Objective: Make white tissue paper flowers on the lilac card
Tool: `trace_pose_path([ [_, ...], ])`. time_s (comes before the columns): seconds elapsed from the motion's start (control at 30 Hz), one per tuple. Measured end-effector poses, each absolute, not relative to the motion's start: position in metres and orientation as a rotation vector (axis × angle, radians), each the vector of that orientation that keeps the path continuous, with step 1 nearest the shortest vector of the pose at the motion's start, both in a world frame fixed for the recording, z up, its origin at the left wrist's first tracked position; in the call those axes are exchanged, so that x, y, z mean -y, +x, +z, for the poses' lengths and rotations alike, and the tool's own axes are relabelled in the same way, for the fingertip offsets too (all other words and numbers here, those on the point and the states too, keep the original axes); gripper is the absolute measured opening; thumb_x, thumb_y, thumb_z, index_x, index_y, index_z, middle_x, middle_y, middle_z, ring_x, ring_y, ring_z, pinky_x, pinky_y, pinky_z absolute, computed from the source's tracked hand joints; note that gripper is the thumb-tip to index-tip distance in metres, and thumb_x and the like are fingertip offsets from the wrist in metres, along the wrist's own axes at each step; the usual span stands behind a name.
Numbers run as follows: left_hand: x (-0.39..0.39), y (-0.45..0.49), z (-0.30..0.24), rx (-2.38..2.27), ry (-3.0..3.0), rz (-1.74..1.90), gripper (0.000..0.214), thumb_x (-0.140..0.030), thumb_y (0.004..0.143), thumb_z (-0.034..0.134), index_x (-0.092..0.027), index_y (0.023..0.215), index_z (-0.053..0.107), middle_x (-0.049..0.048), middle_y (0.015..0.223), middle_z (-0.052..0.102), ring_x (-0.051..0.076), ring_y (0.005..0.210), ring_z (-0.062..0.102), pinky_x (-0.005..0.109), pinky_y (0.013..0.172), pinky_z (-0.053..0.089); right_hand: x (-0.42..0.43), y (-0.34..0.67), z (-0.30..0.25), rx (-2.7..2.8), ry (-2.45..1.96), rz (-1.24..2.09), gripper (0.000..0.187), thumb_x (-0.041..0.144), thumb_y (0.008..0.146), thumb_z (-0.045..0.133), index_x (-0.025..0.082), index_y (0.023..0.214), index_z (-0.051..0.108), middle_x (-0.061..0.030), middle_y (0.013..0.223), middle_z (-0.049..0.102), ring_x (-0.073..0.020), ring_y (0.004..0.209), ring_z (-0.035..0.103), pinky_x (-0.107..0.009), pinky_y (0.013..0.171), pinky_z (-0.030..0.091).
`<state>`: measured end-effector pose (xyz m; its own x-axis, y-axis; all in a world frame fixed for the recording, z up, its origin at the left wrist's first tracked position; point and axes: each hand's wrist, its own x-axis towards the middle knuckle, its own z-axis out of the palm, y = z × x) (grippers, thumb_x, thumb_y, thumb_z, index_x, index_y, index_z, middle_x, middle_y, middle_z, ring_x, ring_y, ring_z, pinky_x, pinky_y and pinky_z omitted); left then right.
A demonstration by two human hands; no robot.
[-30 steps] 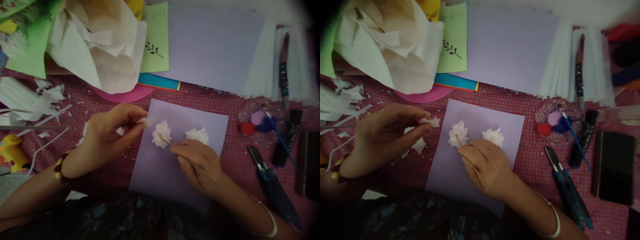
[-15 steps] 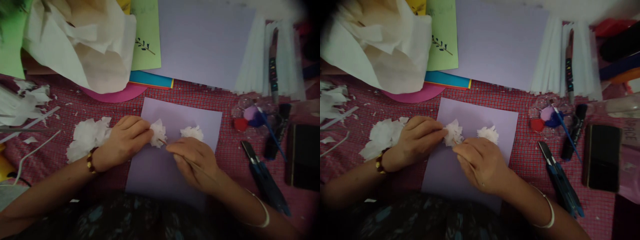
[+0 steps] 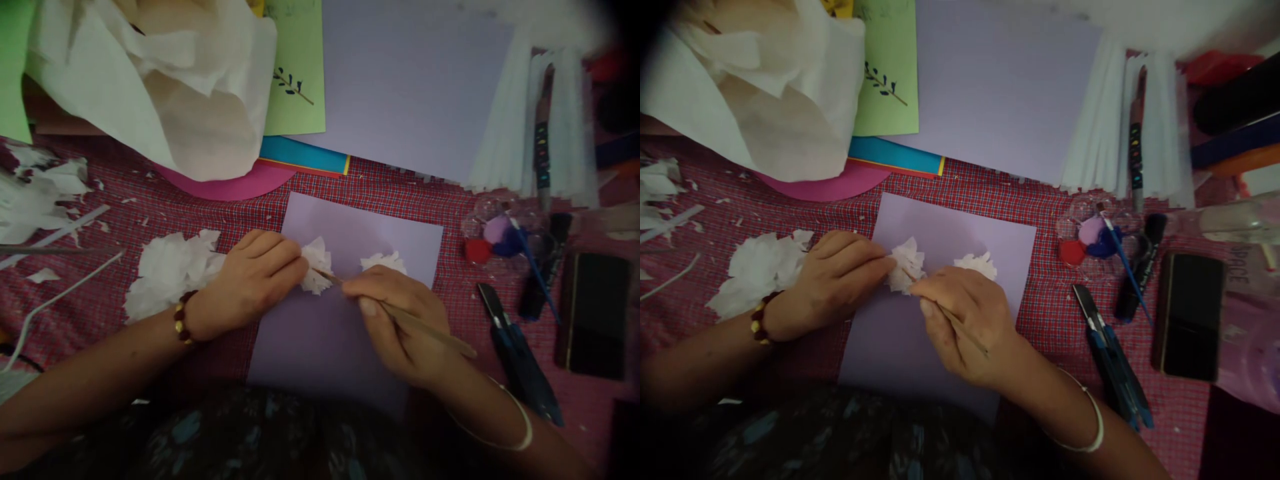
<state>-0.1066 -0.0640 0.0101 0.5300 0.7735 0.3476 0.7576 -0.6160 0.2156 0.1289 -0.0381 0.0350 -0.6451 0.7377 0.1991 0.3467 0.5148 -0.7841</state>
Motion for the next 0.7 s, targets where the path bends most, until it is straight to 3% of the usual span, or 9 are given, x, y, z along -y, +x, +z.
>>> trace_pose_path([
  [0.4,0.059,-0.108,0.003,-1.664,2.2,0.755,0.015,-0.014,0.09,0.051,-0.022,0.097,0.062,0.0044,0.091,0.068,0.019,0.085,0.064,0.036,0.076,0.055,0.038,0.125,0.029,2.273,-0.855,0.932,0.018,0.017,0.094,0.045,0.022,0.103,0.06,-0.0037,0.084,0.07,-0.0167,0.076,0.066,-0.033,0.073,0.056],
  [0.7,0.056,-0.112,-0.002,-1.664,2.029,0.794,0.012,-0.015,0.088,0.052,-0.022,0.091,0.061,0.002,0.088,0.068,0.017,0.08,0.064,0.032,0.071,0.054,0.039,0.119,0.032,2.322,-0.845,0.857,0.016,0.016,0.095,0.044,0.022,0.102,0.058,-0.0028,0.081,0.07,-0.0172,0.074,0.066,-0.033,0.068,0.055],
])
